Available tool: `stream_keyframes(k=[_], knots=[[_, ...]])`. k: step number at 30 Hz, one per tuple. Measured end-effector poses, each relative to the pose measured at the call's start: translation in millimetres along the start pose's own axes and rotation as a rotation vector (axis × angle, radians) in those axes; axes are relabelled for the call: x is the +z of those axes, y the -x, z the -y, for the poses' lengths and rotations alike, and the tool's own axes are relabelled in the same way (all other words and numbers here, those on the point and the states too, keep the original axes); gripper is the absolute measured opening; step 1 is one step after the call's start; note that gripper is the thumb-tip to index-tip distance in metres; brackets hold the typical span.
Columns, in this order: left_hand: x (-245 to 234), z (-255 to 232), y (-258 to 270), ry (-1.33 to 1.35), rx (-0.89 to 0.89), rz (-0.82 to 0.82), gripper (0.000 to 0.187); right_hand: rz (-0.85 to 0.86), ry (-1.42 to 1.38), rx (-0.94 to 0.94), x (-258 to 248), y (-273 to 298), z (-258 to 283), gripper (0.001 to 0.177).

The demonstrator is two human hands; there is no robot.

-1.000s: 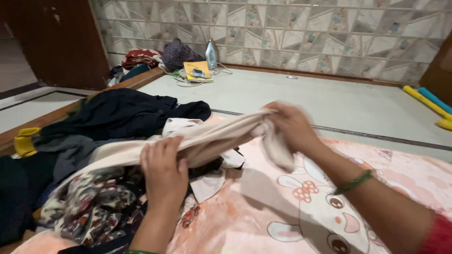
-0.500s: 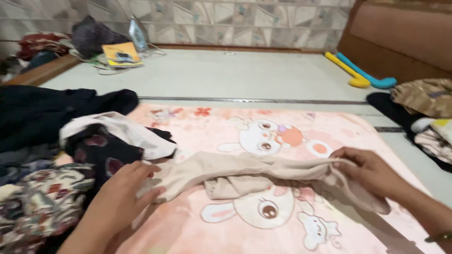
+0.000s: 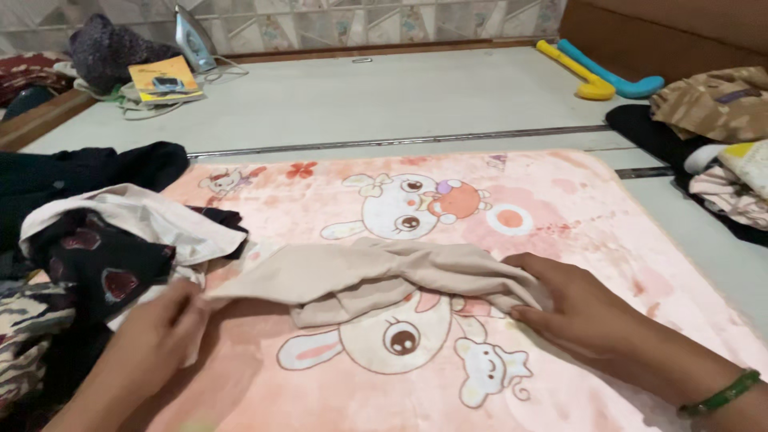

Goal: The person folds a yellow patterned shirt and a pair of beige trousers by hand on a bed.

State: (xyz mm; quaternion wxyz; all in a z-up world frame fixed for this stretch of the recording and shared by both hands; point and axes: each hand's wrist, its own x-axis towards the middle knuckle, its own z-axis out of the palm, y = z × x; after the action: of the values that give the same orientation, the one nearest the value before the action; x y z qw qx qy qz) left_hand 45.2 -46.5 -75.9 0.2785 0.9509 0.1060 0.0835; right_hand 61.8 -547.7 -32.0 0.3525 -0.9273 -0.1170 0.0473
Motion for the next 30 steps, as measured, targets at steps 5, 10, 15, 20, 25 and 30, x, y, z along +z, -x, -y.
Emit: stream_keyframes(k=[5, 10, 15, 20, 25, 30], knots=[[-11, -28, -6, 0.502, 0.066, -0.179, 0.026, 0.162, -0.192, 0.001, -12, -1, -6, 0.064], [-21, -142, -73, 0.646, 0.360, -0.227, 0.018, 0.270, -0.511, 0.129, -28, -12, -28, 0.061], [17, -251, -132, 0.218, 0.808, 0.045, 0.064, -0.067, -1.073, 0.370, -42, -28, -65, 0.050], [81, -238, -139, -0.157, 0.843, 0.057, 0.079, -0.031, -0.985, 0.523, -38, -35, -76, 0.055], [67, -163, -98, -0.312, 0.211, 0.445, 0.110, -0.115, -0.543, 0.422, -33, -23, -50, 0.066], [64, -116, -61, -0.133, 0.256, 0.432, 0.081, -0.059, -0.088, 0.302, -31, -3, -23, 0.061]])
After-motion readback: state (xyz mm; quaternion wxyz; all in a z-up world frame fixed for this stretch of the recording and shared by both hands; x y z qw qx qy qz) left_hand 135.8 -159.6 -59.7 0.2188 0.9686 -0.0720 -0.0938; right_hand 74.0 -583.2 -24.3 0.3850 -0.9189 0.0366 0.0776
